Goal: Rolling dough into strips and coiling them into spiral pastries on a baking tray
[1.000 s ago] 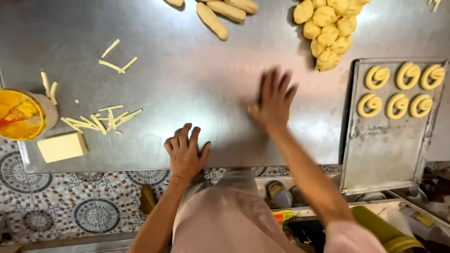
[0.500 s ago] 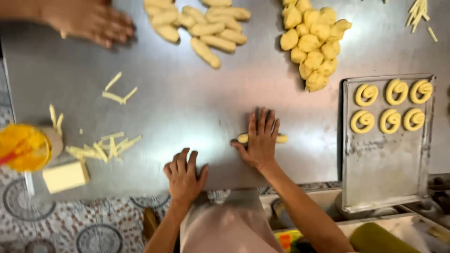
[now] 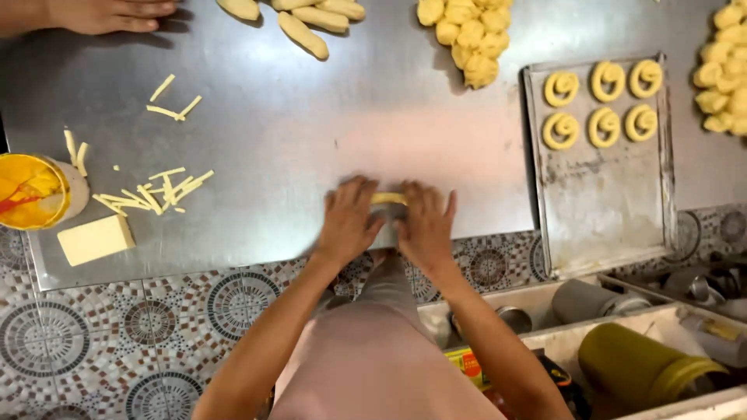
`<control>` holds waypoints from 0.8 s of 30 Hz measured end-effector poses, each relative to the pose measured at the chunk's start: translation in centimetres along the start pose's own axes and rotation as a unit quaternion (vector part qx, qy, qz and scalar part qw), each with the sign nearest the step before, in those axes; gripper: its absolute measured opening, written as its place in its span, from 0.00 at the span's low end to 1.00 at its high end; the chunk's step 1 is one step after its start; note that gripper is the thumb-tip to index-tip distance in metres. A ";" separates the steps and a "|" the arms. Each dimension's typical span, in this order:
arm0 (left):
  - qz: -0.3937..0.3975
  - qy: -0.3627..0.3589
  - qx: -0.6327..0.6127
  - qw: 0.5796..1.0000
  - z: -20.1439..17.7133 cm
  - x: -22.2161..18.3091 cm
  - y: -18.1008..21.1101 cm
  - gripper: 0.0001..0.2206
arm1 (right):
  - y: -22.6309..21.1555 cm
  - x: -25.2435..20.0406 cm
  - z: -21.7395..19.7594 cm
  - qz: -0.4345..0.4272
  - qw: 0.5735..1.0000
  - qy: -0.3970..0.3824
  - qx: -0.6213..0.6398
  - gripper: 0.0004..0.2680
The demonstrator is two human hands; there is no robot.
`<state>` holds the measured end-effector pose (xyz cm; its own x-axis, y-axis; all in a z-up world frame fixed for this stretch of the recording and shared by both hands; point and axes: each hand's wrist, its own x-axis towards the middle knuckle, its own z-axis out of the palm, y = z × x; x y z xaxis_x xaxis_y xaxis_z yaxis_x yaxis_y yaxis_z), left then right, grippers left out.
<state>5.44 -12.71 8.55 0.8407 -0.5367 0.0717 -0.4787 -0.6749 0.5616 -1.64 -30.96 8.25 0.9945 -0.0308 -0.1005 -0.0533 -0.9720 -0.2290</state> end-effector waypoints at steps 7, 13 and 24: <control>0.133 0.061 0.013 0.989 3.6 -0.7 0.8 0.03 | 5.7 -4.8 -0.8 -0.027 0.991 0.128 -0.019 0.11; 0.068 -0.302 0.116 0.944 -0.6 -2.2 8.8 0.32 | -3.2 -6.0 -1.3 -0.077 0.957 0.081 0.267 0.29; 0.050 -0.137 0.176 0.973 4.2 5.9 4.2 0.34 | 3.9 2.1 0.0 0.018 1.000 0.018 -0.004 0.29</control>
